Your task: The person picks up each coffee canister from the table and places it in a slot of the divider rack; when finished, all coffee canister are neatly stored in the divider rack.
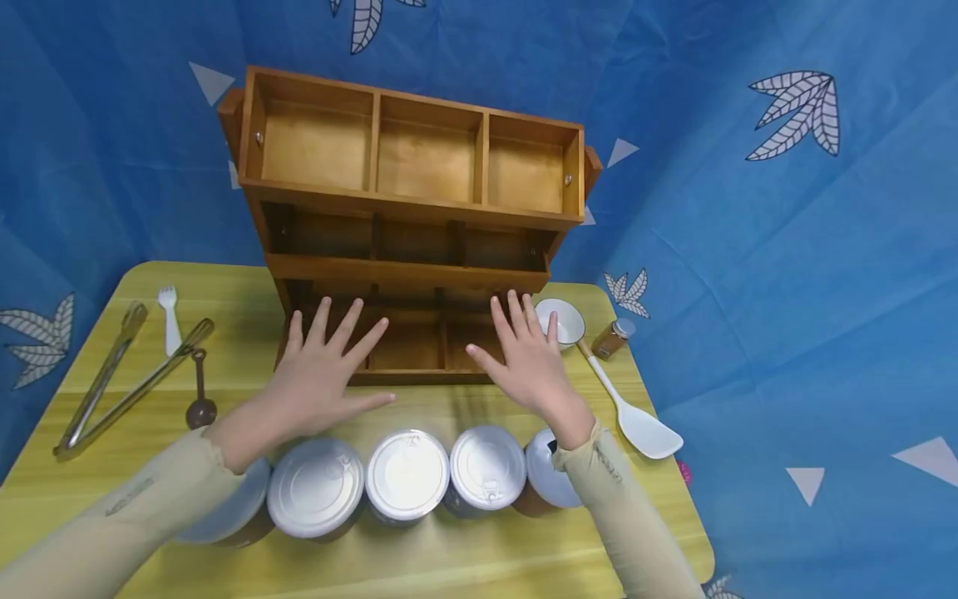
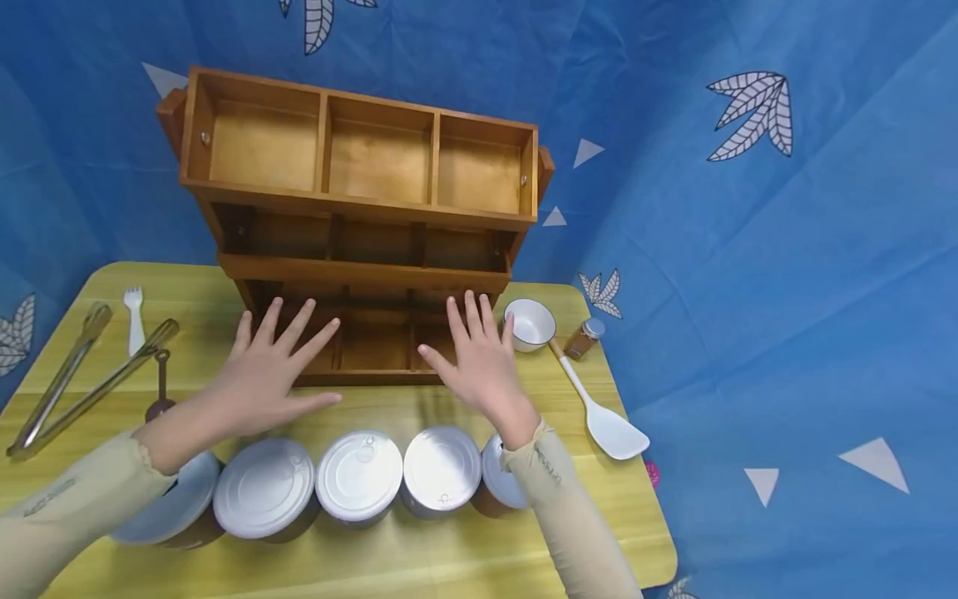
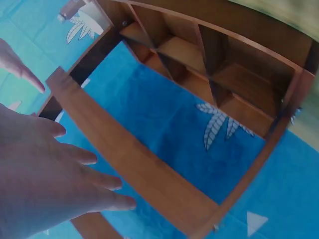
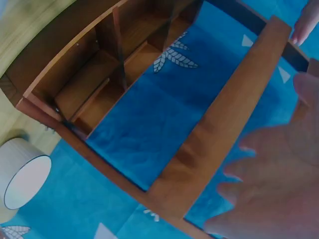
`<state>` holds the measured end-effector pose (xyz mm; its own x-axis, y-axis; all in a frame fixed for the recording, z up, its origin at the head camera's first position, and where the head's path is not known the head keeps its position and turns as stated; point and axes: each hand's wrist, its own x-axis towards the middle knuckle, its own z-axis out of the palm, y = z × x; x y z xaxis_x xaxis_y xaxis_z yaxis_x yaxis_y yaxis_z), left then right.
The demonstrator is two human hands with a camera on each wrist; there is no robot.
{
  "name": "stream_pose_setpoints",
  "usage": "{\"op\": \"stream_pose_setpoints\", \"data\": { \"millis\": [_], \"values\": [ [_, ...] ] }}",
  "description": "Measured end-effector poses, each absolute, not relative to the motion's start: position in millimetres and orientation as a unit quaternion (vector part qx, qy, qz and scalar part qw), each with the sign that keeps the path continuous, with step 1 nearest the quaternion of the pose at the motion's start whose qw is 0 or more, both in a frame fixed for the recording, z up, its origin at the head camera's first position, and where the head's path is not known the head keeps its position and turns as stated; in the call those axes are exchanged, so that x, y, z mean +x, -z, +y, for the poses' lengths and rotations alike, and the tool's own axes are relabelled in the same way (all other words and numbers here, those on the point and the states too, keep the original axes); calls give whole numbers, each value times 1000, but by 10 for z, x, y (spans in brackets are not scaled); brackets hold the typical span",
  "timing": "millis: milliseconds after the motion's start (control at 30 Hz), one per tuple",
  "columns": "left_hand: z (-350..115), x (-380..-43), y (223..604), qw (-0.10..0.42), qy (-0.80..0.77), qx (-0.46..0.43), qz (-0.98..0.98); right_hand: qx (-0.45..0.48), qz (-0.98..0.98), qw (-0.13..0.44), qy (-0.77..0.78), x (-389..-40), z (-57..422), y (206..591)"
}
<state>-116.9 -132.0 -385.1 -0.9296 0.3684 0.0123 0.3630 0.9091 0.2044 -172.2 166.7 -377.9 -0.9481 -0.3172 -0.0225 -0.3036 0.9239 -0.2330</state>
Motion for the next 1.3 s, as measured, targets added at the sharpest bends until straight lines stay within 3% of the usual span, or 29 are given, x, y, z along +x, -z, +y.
{"op": "stream_pose_setpoints", "data": {
  "millis": [267,433,600,833,1300],
  "values": [
    [-2135,-635,3961,19,-208,130,969,-152,952,-185,190,-2218,1886,3863],
    [-2617,-81,4523,-14,-361,60,931,-180,920,-293,188,-2416,1997,3951],
    [-2641,348,5119,-56,-479,2,876,-193,887,-377,185,-2506,2024,4006],
    [-2466,508,5512,-86,-540,-58,835,-203,877,-405,162,-2576,1943,4073],
    [-2469,256,5449,-170,-521,-52,835,-207,869,-423,151,-2593,1964,4111]
  ]
}}
